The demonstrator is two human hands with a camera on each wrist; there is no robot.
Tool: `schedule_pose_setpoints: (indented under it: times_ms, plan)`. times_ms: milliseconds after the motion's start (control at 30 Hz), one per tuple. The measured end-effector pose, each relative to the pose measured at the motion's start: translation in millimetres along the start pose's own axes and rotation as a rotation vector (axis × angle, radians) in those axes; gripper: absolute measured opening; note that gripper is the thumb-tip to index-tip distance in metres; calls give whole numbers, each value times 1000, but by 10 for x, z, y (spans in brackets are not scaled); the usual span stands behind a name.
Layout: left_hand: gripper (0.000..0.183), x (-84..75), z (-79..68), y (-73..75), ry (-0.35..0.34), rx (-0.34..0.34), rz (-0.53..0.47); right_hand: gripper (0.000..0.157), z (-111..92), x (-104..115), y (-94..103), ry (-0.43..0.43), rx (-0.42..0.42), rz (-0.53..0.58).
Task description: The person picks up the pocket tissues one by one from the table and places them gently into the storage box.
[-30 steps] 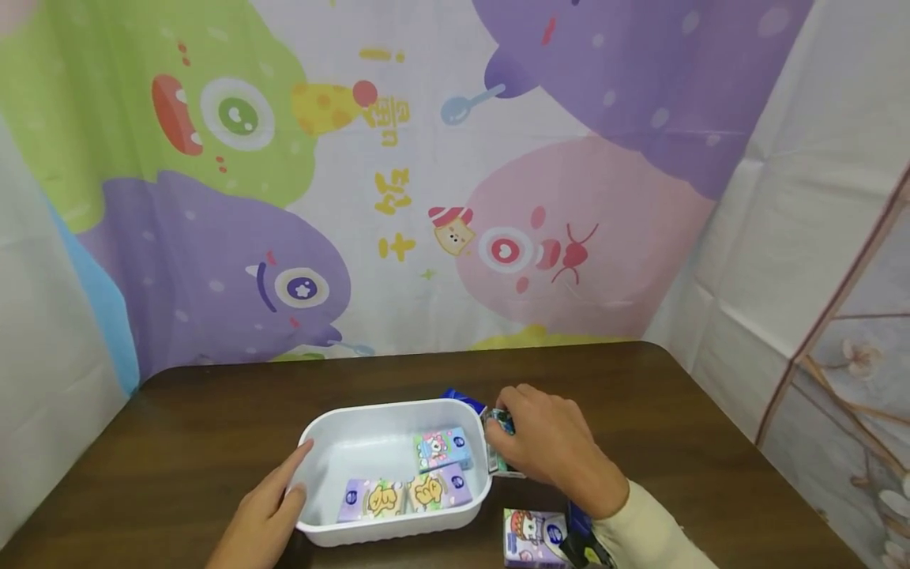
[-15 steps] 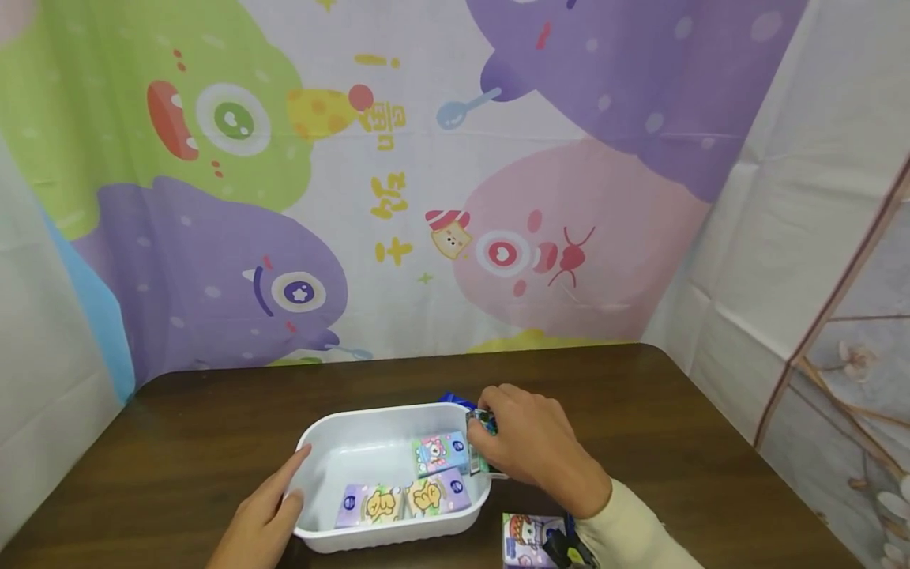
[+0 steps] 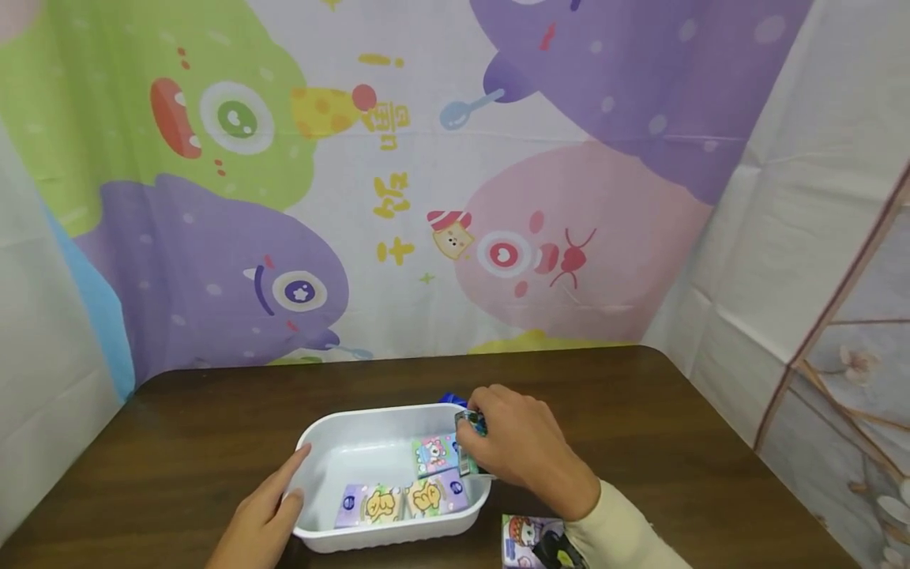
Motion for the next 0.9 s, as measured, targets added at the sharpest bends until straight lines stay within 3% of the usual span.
schedule_pose_setpoints:
  times_ms: [200,900]
  plan:
    - [52,33,-28,-7,34,35,-16,21,-4,60,-18,23,-18,25]
    - [51,-9,-14,3,1,-12,-21,21,-59,157,-163,64,-6,108]
Point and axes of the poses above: each hand's wrist, its own z-axis towards the middle knuckle, its own y-axis out of the back of the hand, x = y × z, the point moved 5 cm from there along z, towards the middle knuckle, and after that the axes turned 7 degrees about -y, right-handed, at the moved point
